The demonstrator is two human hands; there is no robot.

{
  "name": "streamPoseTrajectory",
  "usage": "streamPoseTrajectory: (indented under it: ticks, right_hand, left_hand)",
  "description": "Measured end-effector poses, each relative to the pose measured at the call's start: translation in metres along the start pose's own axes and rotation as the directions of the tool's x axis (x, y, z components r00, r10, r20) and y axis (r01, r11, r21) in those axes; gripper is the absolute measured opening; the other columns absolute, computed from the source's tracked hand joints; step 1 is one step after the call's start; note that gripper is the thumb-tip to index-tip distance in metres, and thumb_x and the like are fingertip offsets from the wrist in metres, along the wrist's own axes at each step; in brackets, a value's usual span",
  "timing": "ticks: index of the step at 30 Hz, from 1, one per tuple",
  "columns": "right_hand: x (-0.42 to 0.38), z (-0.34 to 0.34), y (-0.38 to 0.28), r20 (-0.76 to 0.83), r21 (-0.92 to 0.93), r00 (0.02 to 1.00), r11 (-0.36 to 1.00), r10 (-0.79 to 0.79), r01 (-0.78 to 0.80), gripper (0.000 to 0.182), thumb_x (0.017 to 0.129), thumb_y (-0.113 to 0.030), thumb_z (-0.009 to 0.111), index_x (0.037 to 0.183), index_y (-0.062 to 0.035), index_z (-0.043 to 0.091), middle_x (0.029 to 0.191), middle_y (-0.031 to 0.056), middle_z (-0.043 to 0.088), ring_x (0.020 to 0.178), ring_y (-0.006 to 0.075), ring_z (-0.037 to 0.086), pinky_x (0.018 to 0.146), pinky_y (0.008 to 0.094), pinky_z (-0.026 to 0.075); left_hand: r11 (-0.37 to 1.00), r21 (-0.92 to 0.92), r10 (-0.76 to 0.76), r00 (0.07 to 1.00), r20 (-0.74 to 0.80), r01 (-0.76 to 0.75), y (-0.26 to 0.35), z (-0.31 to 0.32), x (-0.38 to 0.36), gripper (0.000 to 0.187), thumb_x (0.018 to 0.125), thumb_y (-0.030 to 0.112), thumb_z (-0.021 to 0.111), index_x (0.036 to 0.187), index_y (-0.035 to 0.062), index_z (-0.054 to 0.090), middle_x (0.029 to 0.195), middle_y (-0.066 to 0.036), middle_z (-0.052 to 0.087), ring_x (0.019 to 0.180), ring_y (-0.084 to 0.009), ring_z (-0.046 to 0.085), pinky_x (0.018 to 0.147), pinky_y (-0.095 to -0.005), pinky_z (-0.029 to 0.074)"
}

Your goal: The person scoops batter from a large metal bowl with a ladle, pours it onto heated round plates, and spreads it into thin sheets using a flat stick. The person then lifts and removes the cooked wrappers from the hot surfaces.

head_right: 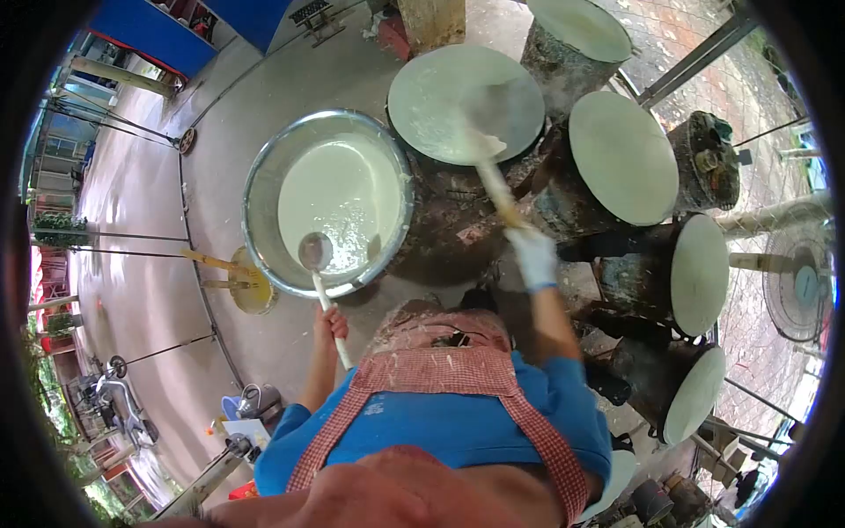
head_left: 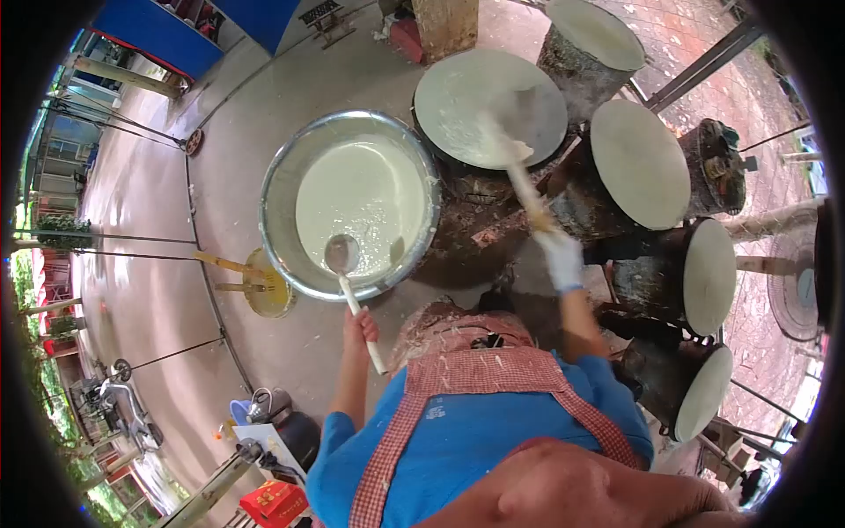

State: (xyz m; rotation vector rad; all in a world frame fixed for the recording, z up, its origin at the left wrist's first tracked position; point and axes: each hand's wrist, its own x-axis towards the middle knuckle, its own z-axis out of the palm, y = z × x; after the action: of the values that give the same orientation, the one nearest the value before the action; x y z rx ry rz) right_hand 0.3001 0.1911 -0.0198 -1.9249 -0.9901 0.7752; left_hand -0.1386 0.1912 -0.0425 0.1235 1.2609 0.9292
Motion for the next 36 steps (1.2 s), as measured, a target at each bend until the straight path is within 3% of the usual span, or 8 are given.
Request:
streamPoseTrajectory:
  ticks: [3, 7, 9, 13, 24, 26, 34, 36]
  right_hand:
    - [0.014, 0.098, 0.01, -0.067, -0.151, 0.964, 0.957, -0.259, 0.247, 0.03, 0.08, -0.034, 0.056, 0.1, -0.0138, 0.063, 0.083, 0.0158, 0.063, 0.075, 0.0329, 0.059, 0.065, 0.0392, 0.045]
    - [-0.009, 0.041, 0.008, -0.047, -0.655, 0.998, 0.756, -0.035, -0.005, 0.03, 0.084, -0.041, 0.046, 0.1, -0.0204, 0.059, 0.078, 0.0154, 0.06, 0.07, 0.0334, 0.059, 0.063, 0.0446, 0.045]
    - [0.002, 0.019, 0.06, -0.124, -0.618, 0.992, 0.783, -0.016, -0.065, 0.028, 0.084, -0.034, 0.05, 0.104, -0.0169, 0.06, 0.078, 0.0153, 0.061, 0.071, 0.0331, 0.059, 0.062, 0.0427, 0.045]
    - [0.009, 0.058, -0.03, -0.25, -0.241, 0.966, 0.971, -0.061, 0.0, 0.03, 0.081, -0.038, 0.051, 0.095, -0.0143, 0.064, 0.083, 0.0154, 0.061, 0.075, 0.0329, 0.058, 0.065, 0.0378, 0.044]
    - [0.069, 0.022, -0.011, -0.202, -0.356, 0.96, 0.928, -0.192, 0.111, 0.03, 0.081, -0.037, 0.05, 0.089, -0.0118, 0.063, 0.079, 0.0162, 0.061, 0.074, 0.0336, 0.058, 0.065, 0.0433, 0.046]
    - [0.06, 0.046, 0.002, 0.14, -0.522, 0.935, 0.778, -0.325, 0.349, 0.032, 0.079, -0.043, 0.05, 0.093, -0.0176, 0.063, 0.083, 0.0146, 0.062, 0.078, 0.0327, 0.059, 0.068, 0.0428, 0.046]
    - [0.123, -0.005, -0.003, -0.257, -0.292, 0.939, 0.945, -0.229, 0.151, 0.029, 0.079, -0.035, 0.049, 0.086, -0.0103, 0.062, 0.081, 0.014, 0.062, 0.078, 0.035, 0.057, 0.068, 0.042, 0.045]
    - [0.091, 0.009, -0.011, -0.047, -0.538, 0.959, 0.816, -0.279, 0.211, 0.026, 0.079, -0.037, 0.051, 0.084, -0.0136, 0.063, 0.078, 0.0145, 0.062, 0.073, 0.0301, 0.06, 0.064, 0.0426, 0.046]
  left_hand:
    - [0.936, -0.284, -0.131, 0.956, 0.263, 0.207, 0.005, -0.011, -0.007, 0.015, 0.085, 0.01, 0.047, 0.091, 0.0177, 0.035, 0.053, 0.004, 0.029, 0.037, -0.0055, 0.028, 0.03, -0.0197, 0.023]
    - [0.945, -0.287, -0.045, 0.931, 0.363, 0.157, 0.017, -0.017, -0.022, 0.013, 0.086, 0.011, 0.046, 0.093, 0.0176, 0.036, 0.055, 0.003, 0.029, 0.04, -0.0073, 0.03, 0.031, -0.0203, 0.025]
    - [0.983, -0.183, 0.072, 0.927, 0.369, -0.003, 0.029, -0.001, -0.047, 0.01, 0.088, 0.013, 0.044, 0.094, 0.0184, 0.037, 0.055, 0.003, 0.029, 0.039, -0.0068, 0.029, 0.03, -0.0205, 0.024]
    - [0.849, -0.392, -0.103, 0.84, 0.532, 0.353, 0.012, -0.016, -0.042, 0.021, 0.091, 0.018, 0.041, 0.07, 0.014, 0.038, 0.055, 0.004, 0.028, 0.036, -0.0054, 0.025, 0.029, -0.0196, 0.022]
    - [0.723, -0.476, -0.248, 0.831, 0.498, 0.501, -0.021, 0.009, -0.041, 0.029, 0.091, 0.017, 0.041, 0.063, 0.0126, 0.037, 0.051, 0.004, 0.027, 0.035, -0.0053, 0.022, 0.029, -0.0201, 0.018]
    - [0.753, -0.466, -0.246, 0.855, 0.458, 0.466, -0.01, 0.03, -0.047, 0.023, 0.091, 0.015, 0.041, 0.068, 0.0128, 0.039, 0.052, 0.004, 0.027, 0.035, -0.005, 0.023, 0.029, -0.0199, 0.018]
    - [0.817, -0.408, -0.278, 0.898, 0.341, 0.408, -0.013, 0.047, -0.034, 0.008, 0.088, 0.01, 0.044, 0.092, 0.0164, 0.046, 0.054, 0.004, 0.027, 0.036, -0.0045, 0.023, 0.029, -0.0175, 0.02]
    - [0.834, -0.386, -0.284, 0.906, 0.315, 0.395, -0.02, 0.047, -0.033, 0.006, 0.088, 0.01, 0.045, 0.087, 0.015, 0.044, 0.054, 0.004, 0.027, 0.036, -0.0044, 0.023, 0.029, -0.0178, 0.02]
